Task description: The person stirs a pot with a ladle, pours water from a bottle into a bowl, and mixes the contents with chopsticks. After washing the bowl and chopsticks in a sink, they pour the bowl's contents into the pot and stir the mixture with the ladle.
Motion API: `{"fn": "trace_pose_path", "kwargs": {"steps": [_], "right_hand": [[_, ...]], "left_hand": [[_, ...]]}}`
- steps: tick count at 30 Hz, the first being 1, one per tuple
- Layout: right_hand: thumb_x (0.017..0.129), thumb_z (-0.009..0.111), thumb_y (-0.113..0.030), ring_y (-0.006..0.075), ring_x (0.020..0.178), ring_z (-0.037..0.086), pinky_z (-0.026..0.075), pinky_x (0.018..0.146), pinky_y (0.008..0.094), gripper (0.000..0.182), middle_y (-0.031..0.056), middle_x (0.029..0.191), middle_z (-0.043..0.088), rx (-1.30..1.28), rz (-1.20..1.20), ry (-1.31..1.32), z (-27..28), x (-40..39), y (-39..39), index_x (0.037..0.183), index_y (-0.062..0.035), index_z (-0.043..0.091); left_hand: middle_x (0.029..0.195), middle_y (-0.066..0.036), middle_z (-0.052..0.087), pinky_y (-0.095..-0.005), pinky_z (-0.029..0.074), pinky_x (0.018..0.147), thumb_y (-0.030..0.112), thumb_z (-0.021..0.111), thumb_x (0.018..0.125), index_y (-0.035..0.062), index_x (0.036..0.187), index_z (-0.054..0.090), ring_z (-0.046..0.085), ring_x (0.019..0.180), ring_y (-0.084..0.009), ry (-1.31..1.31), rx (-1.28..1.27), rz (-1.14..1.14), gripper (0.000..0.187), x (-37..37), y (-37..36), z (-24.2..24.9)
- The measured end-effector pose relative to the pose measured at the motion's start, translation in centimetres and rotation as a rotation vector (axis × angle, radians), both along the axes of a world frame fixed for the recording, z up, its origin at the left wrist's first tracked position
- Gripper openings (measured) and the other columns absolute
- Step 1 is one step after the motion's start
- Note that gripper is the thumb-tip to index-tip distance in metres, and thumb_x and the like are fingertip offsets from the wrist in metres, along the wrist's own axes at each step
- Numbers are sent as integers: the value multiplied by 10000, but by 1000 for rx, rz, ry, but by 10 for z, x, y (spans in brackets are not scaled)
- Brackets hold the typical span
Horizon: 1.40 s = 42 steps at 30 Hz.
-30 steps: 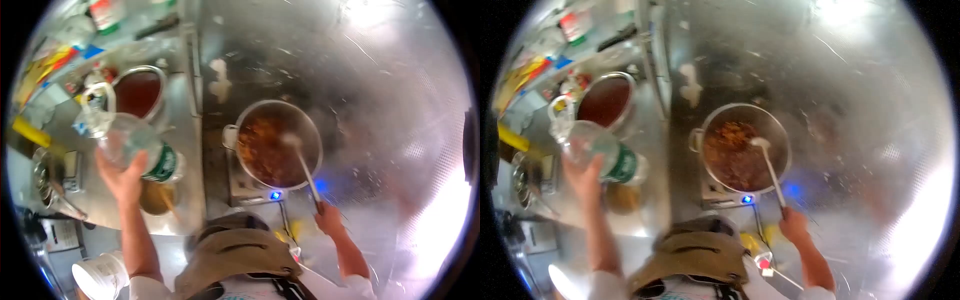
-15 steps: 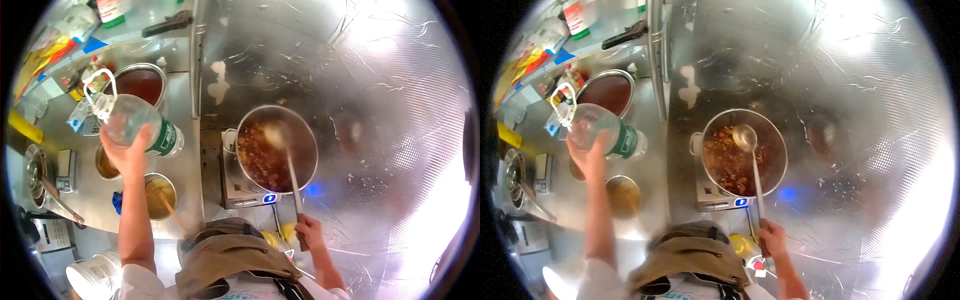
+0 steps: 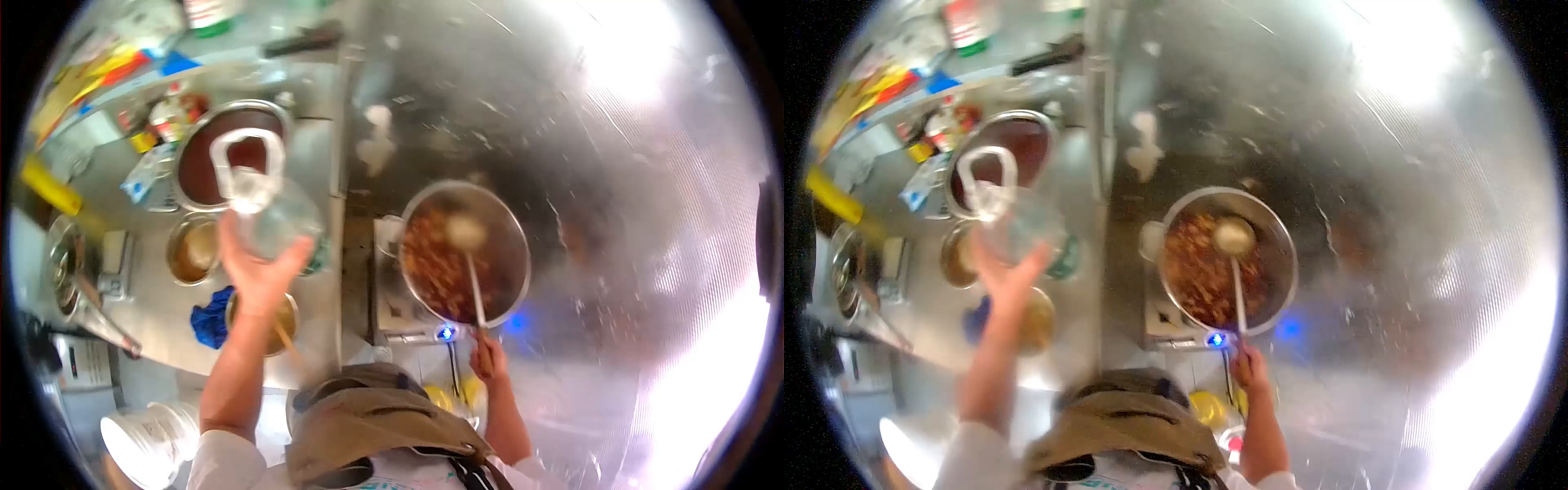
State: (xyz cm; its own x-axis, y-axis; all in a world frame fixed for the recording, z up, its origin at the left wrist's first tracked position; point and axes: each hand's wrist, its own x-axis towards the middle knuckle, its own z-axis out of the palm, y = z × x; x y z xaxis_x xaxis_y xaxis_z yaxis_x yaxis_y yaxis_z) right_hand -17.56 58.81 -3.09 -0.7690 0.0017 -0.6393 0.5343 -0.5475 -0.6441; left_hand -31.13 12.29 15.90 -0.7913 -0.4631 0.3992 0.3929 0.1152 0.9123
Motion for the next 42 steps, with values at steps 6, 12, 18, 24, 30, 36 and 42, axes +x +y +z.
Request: {"fn": "trace_pose_path", "kwargs": {"steps": [6, 12, 18, 24, 30, 36, 42], "right_hand": [[883, 511, -260, 80, 476, 433, 336, 447, 220, 246, -10, 614, 478, 1171, 134, 245, 63, -47, 34, 977, -68, 633], [844, 497, 64, 104, 728, 513, 449, 686, 225, 326, 89, 976, 560, 1266, 461, 1491, 300, -126, -206, 1160, -3, 543], [763, 494, 91, 363, 1164, 512, 442, 962, 397, 433, 206, 1251, 524, 1156, 902, 1785, 336, -175, -303, 1190, 21, 494], [762, 491, 61, 365, 1191, 512, 438, 982, 409, 440, 212, 1284, 522, 1240, 1037, 1837, 325, -174, -326, 1198, 15, 514], [715, 589, -51, 330, 1030, 607, 529, 816, 402, 422, 162, 1078, 645, 1501, 1212, 2164, 325, -172, -343, 1131, 20, 588], [713, 491, 3, 290, 1091, 573, 460, 931, 366, 468, 170, 1153, 604, 1121, 1340, 1713, 330, -172, -337, 1175, 36, 555], [763, 506, 79, 262, 1224, 493, 392, 1005, 341, 464, 163, 1323, 495, 976, 1063, 1553, 329, -176, -327, 1221, 6, 519]], "left_hand": [[1195, -189, 527, -380, 434, 950, 232, 862, 559, -46, 1299, 377, 540, 1095, -267, 32, -247, 92, 928, 9, 10, -3], [1196, -226, 497, -421, 425, 959, 265, 857, 560, -44, 1303, 365, 517, 1105, -358, -58, -325, 34, 942, 10, 36, -6], [1189, -245, 484, -446, 395, 967, 263, 855, 550, -46, 1286, 376, 484, 1111, -391, 78, -276, 46, 932, 21, 50, -6], [1204, -250, 489, -449, 393, 965, 265, 838, 572, -45, 1267, 401, 479, 1120, -412, 48, -234, 72, 878, 35, 44, -4], [1184, -252, 502, -453, 409, 946, 233, 817, 576, -41, 1262, 393, 491, 1095, -422, 71, -233, -15, 852, 35, 33, -11], [1177, -248, 496, -454, 411, 938, 232, 815, 572, -37, 1266, 396, 499, 1066, -418, 90, -220, -55, 855, 33, 28, -18], [1248, -229, 472, -446, 388, 991, 286, 848, 568, -21, 1303, 385, 465, 1168, -376, 7, -192, -165, 921, 30, 21, -17]]}}
